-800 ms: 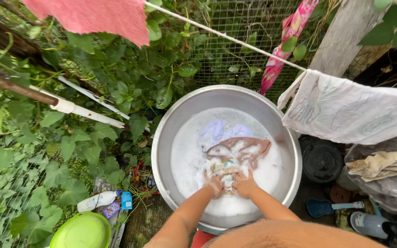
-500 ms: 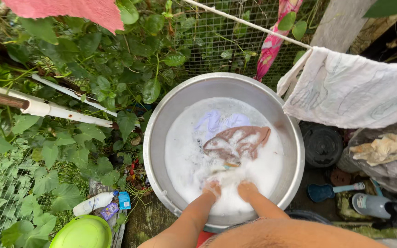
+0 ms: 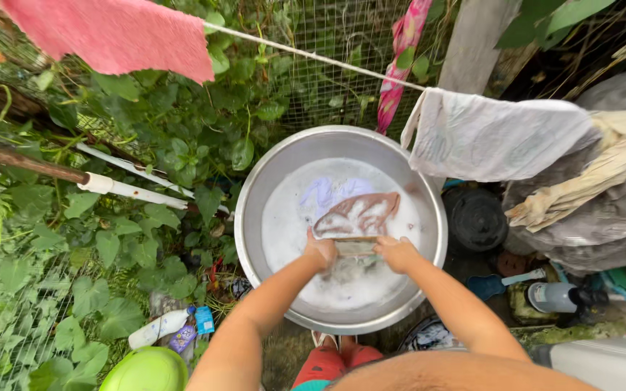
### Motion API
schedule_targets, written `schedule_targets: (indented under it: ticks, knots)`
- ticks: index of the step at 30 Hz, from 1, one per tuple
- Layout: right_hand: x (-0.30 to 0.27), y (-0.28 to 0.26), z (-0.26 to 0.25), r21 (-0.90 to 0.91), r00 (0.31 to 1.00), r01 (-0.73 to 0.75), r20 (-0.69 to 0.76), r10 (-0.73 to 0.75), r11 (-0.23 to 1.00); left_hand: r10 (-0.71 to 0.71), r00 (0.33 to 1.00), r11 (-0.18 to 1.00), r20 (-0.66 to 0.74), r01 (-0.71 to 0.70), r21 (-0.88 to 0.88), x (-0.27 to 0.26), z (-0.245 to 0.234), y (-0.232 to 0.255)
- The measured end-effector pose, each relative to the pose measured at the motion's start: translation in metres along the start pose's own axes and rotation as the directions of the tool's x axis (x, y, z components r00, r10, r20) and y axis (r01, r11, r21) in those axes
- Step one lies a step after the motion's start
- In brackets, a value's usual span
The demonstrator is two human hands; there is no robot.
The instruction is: The person washes small items of clothing by hand in a basin of soapy water, scrubbing a garment against itself and lifting it to check it.
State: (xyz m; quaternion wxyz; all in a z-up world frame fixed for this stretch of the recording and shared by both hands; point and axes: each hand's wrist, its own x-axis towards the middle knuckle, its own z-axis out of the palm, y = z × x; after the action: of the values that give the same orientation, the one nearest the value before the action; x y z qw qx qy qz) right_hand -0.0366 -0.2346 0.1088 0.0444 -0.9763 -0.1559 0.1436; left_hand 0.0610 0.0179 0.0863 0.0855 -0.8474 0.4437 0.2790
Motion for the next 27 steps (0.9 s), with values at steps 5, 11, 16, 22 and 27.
schedule_targets:
  ticks: [5,11,16,22,27]
  knots:
    - [-0.014,0.014,-0.091,0.012,0.994,0.049,-0.096,-0.048,0.999,0.055,0.985,0.995,-0.164,-0.041,0.086,-0.066,-0.09,-0.036]
    - [-0.033,-0.002,-0.255,0.073,0.945,0.066,-0.326,-0.039,0.995,0.045,0.959,0.991,-0.28,-0.008,0.131,-0.143,-0.233,-0.06]
    - [-0.036,-0.001,-0.349,0.179,0.856,0.138,-0.517,-0.026,0.974,0.2,0.774,0.976,-0.601,-0.104,0.19,-0.194,-0.316,-0.086]
    - [-0.048,0.001,-0.42,0.283,0.822,0.24,-0.569,-0.039,0.929,0.132,0.727,0.982,-0.674,-0.002,0.189,-0.269,-0.39,-0.065]
    - [-0.055,-0.002,-0.451,0.356,0.827,0.198,-0.561,0.039,0.913,0.116,0.694,0.982,-0.71,0.026,0.186,-0.293,-0.414,-0.063]
